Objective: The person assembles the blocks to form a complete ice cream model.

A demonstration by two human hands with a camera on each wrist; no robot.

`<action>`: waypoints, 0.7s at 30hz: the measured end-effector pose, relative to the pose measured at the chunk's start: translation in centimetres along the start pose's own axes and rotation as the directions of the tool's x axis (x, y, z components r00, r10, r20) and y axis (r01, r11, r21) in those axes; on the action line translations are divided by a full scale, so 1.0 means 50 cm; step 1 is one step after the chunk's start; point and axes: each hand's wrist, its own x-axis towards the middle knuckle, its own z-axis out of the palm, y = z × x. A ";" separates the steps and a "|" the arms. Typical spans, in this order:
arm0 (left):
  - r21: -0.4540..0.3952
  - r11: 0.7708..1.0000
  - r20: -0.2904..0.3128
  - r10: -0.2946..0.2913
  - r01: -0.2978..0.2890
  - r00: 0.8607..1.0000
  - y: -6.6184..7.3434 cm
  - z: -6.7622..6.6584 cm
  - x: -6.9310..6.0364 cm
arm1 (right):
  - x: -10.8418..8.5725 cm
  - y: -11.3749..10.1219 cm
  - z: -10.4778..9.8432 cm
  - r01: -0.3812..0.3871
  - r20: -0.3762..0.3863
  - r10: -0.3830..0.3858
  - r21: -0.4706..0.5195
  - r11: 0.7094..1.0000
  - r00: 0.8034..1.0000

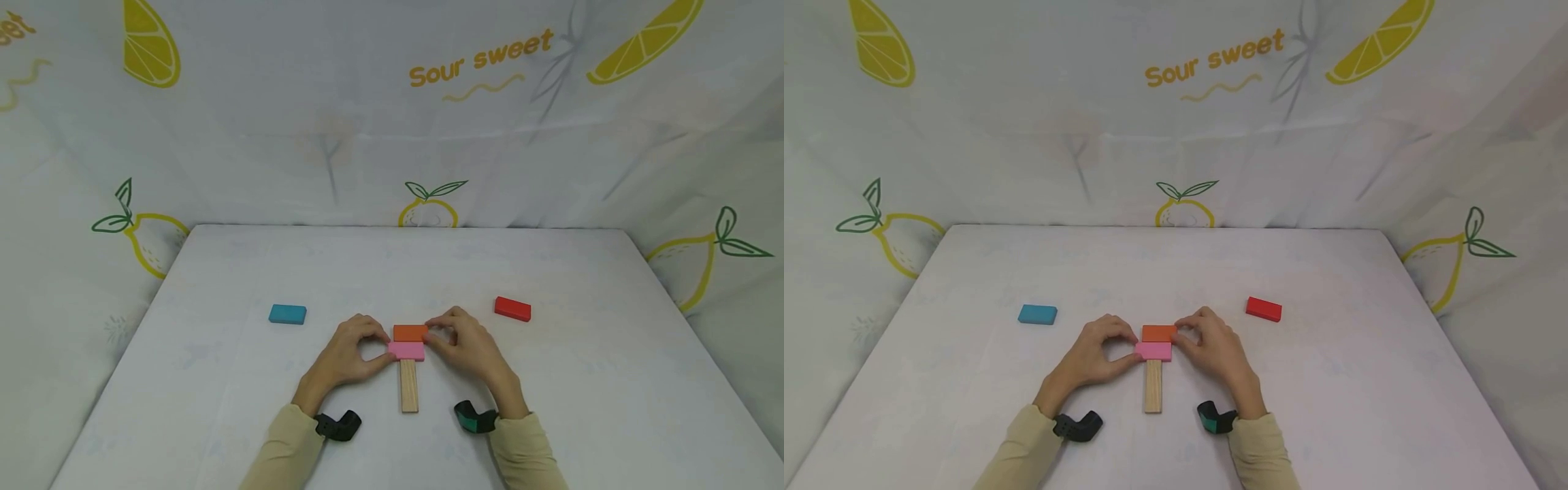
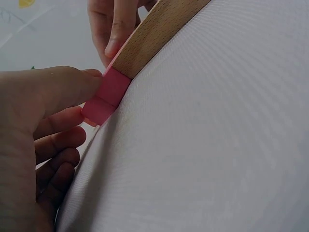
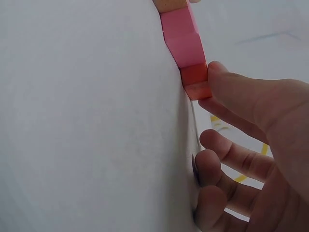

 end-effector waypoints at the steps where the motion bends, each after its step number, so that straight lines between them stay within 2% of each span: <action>1: 0.001 1.000 0.001 0.000 0.000 1.000 0.000 0.000 0.000 | 0.000 -0.001 0.001 -0.004 0.001 0.004 0.002 1.000 1.000; 9: -0.011 1.000 -0.009 0.008 -0.008 1.000 0.001 -0.001 0.001 | 0.003 -0.004 0.005 0.007 0.002 -0.007 0.004 1.000 1.000; 21: -0.018 1.000 -0.017 -0.007 0.007 1.000 -0.001 0.002 -0.001 | 0.004 -0.009 0.008 -0.026 0.017 0.026 0.001 1.000 1.000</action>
